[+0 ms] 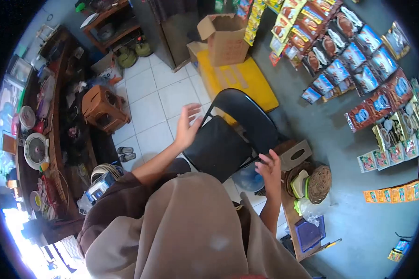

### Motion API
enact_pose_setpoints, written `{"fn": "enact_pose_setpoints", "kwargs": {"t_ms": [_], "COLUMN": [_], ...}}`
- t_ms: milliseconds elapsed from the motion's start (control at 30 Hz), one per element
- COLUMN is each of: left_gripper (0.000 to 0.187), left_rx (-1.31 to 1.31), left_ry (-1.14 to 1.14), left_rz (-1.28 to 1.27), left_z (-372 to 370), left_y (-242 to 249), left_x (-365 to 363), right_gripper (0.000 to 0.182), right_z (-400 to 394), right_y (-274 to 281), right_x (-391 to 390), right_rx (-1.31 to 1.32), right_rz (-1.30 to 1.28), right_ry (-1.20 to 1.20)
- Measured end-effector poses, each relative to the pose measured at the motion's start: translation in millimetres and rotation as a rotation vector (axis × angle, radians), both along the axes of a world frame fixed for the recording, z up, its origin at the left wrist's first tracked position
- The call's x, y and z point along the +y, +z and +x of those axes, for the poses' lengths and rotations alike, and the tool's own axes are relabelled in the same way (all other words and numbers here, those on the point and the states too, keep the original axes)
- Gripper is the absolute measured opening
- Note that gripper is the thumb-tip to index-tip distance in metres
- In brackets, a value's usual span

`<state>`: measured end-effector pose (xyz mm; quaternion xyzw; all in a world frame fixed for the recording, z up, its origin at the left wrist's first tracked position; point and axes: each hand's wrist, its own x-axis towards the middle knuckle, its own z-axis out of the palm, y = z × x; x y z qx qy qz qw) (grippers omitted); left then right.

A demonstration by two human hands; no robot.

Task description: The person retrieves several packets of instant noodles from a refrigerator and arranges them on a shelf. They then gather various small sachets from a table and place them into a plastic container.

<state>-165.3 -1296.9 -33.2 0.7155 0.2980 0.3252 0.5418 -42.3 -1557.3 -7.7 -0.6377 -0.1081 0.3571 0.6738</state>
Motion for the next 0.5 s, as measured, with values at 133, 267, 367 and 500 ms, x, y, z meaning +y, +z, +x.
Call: {"fn": "enact_pose_setpoints", "kwargs": {"t_ms": [133, 267, 367, 500], "left_gripper": [0.036, 0.036, 0.036, 0.032], "left_rx": [-0.144, -0.214, -0.229, -0.123], "left_ry": [-0.173, -0.25, -0.267, -0.407], "left_rz": [-0.052, -0.079, -0.103, -0.158], "left_z": [22, 23, 19, 24], "left_y": [15, 11, -5, -16], "left_x": [15, 67, 133, 256], "right_gripper": [0.059, 0.059, 0.059, 0.057], "right_z": [-14, -24, -31, -38], "right_y": [6, -11, -18, -36], "right_x": [39, 99, 167, 279], "right_rx": [-0.02, 0.025, 0.023, -0.032], "right_rz": [-0.031, -0.099, -0.122, -0.122], "right_ry": [0.06, 0.063, 0.053, -0.045]}}
